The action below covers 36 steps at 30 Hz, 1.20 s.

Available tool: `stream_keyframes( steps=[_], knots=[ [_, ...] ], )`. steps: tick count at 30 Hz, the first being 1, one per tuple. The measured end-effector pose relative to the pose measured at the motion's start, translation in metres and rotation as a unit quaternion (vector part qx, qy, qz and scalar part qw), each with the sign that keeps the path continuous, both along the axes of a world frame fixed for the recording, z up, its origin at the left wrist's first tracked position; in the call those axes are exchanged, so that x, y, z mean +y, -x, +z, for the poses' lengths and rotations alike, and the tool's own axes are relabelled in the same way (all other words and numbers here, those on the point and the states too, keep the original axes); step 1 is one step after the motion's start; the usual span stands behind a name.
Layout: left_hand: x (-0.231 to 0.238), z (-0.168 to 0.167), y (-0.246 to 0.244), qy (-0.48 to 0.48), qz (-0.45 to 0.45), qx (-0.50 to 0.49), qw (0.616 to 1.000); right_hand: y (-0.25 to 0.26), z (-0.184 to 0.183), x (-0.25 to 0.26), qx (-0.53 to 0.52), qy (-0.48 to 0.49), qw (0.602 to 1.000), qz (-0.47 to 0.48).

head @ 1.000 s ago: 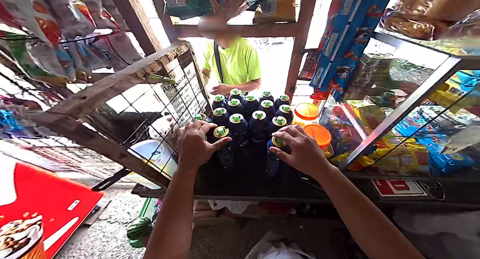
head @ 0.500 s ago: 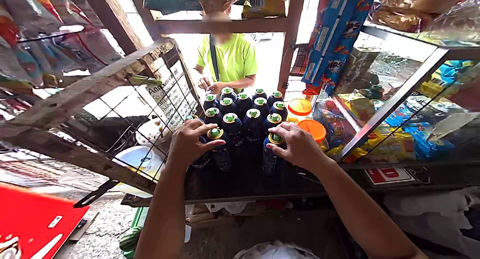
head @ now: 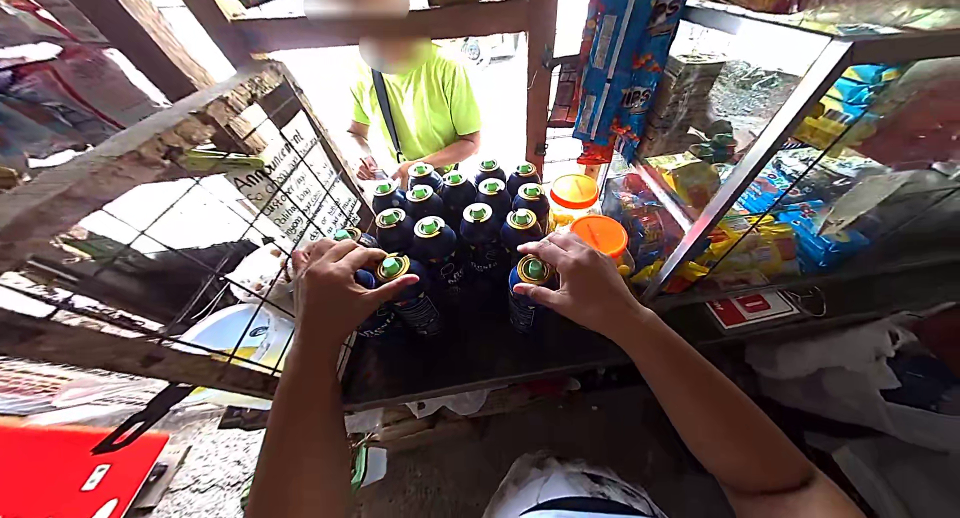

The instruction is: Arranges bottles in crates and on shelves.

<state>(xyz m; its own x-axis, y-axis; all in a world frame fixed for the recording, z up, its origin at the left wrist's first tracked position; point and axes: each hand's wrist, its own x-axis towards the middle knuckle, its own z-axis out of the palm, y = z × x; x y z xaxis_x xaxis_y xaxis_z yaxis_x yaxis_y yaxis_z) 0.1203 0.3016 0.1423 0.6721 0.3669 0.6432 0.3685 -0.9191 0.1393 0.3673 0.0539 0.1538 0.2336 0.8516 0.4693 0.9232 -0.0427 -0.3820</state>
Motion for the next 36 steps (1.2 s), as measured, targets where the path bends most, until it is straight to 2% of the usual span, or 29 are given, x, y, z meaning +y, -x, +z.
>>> stream_keyframes(
  steps=[7, 12, 16, 22, 25, 30, 33, 36],
  knots=[
    [-0.057, 0.024, -0.007, -0.052, -0.062, -0.085, 0.993, 0.015, -0.003, -0.062, 0.022, -0.094, 0.995, 0.012],
    [-0.110, 0.036, -0.029, 0.008, -0.200, -0.096, 0.975, 0.007, -0.017, -0.141, 0.111, -0.091, 0.989, 0.034],
    [-0.155, 0.019, -0.068, 0.099, -0.327, -0.039, 0.939, 0.000, -0.051, -0.211, 0.130, -0.046, 0.990, -0.016],
    [-0.232, -0.038, -0.135, 0.123, -0.442, 0.039, 0.888, -0.007, -0.119, -0.305, 0.087, 0.058, 0.975, -0.196],
    [-0.272, -0.074, -0.163, 0.125, -0.463, 0.068, 0.875, -0.018, -0.145, -0.344, 0.143, 0.123, 0.942, -0.276],
    [-0.331, -0.133, -0.198, 0.155, -0.463, 0.149, 0.860, -0.051, -0.190, -0.408, 0.312, 0.270, 0.836, -0.363],
    [-0.361, -0.165, -0.218, 0.210, -0.426, 0.209, 0.855, -0.075, -0.236, -0.442, 0.373, 0.316, 0.775, -0.402],
    [-0.385, -0.198, -0.238, 0.229, -0.398, 0.239, 0.856, -0.095, -0.296, -0.469, 0.390, 0.327, 0.743, -0.434]
  ],
)
